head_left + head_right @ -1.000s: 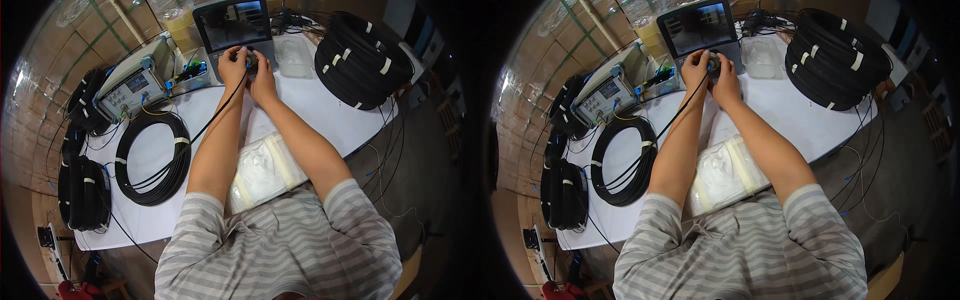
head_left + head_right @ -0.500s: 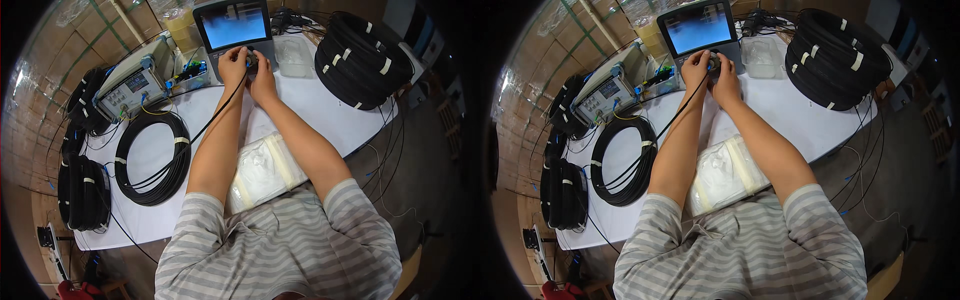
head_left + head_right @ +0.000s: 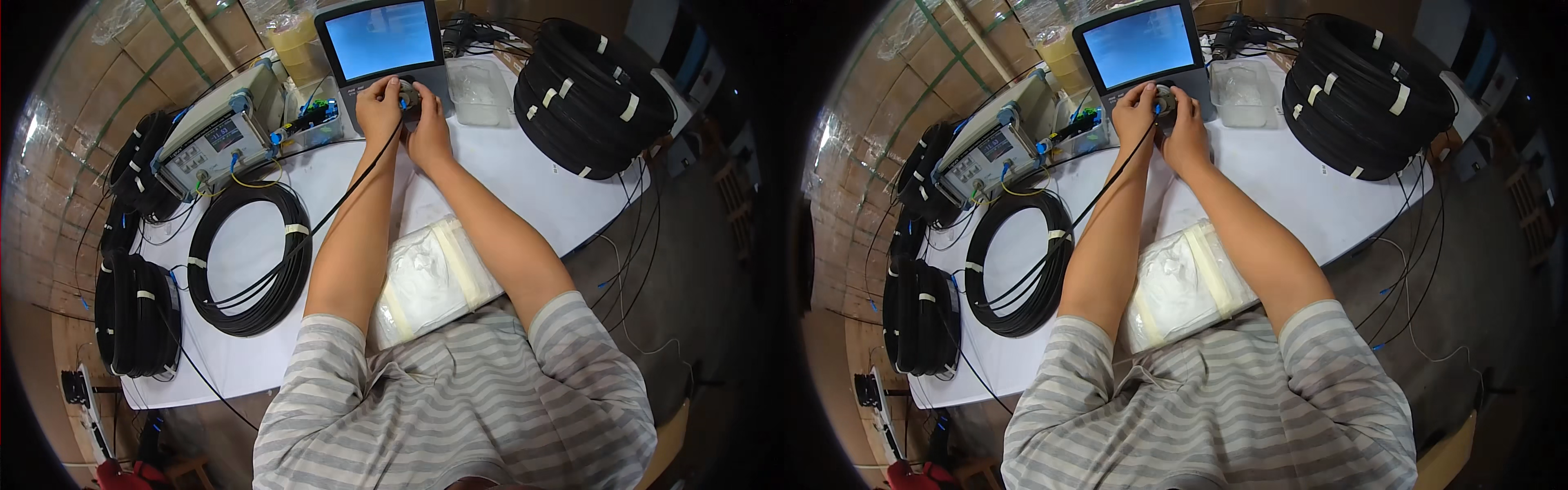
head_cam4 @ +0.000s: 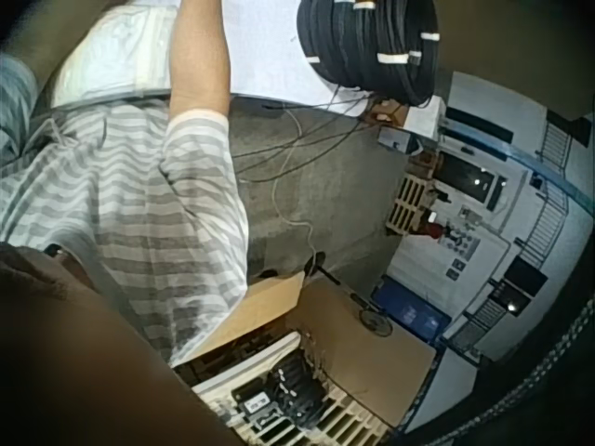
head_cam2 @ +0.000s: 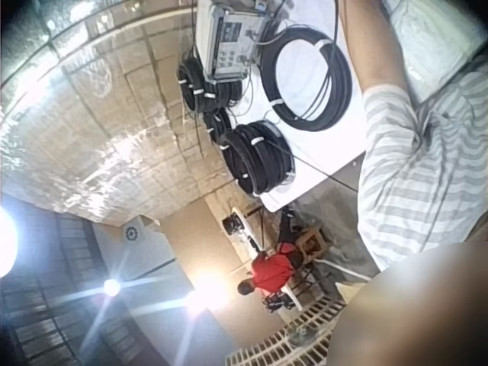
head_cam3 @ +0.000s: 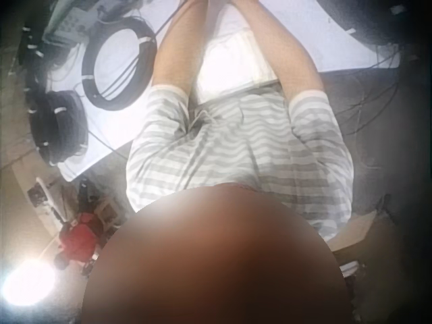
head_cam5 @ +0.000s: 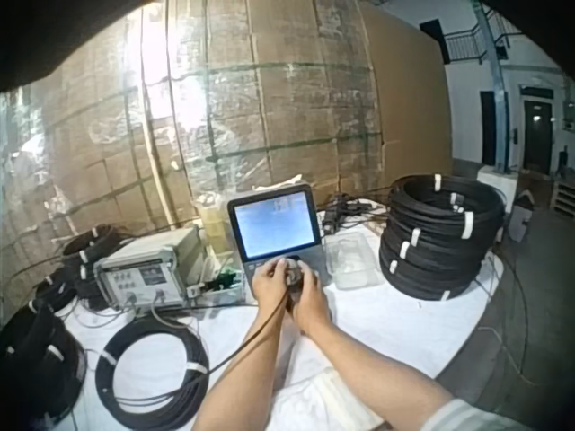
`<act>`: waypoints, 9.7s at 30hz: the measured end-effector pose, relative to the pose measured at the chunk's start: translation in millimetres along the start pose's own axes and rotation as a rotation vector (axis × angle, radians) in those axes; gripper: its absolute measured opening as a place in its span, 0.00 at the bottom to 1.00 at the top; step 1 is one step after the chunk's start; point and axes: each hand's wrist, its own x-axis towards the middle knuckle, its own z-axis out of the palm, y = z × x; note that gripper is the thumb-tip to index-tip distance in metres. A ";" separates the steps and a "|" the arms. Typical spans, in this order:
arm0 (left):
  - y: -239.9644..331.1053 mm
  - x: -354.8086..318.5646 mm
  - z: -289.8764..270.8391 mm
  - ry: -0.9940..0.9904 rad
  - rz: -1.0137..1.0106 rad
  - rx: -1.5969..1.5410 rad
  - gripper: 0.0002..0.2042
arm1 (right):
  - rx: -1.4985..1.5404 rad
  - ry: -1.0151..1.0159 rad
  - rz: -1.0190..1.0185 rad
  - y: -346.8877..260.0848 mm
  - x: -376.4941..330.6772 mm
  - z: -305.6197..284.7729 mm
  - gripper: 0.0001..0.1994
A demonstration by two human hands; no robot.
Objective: Inspecting a cable connector using an electronic microscope probe at a workbench.
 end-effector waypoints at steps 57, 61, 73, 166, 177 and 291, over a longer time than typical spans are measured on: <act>-1.8 3.7 1.3 0.002 -0.006 -0.055 0.11 | -0.023 -0.009 -0.015 -2.4 -0.2 -0.8 0.40; 5.2 -0.9 2.2 -0.011 -0.093 -0.123 0.12 | -0.033 -0.024 0.011 -1.9 -1.1 -2.5 0.40; -0.7 2.4 1.2 0.010 -0.001 -0.016 0.13 | 0.002 -0.016 0.000 -1.0 -0.5 -0.7 0.40; 10.2 -26.9 -10.0 0.155 0.048 -0.010 0.16 | -0.314 -0.086 -0.364 0.9 40.9 -16.3 0.29; 5.8 -27.3 -7.0 0.172 0.069 -0.001 0.17 | -0.337 -0.126 -0.457 5.4 49.3 -24.2 0.28; 18.7 -23.1 -8.2 0.046 0.191 0.204 0.10 | -0.079 0.089 -0.245 -0.6 20.9 -0.6 0.27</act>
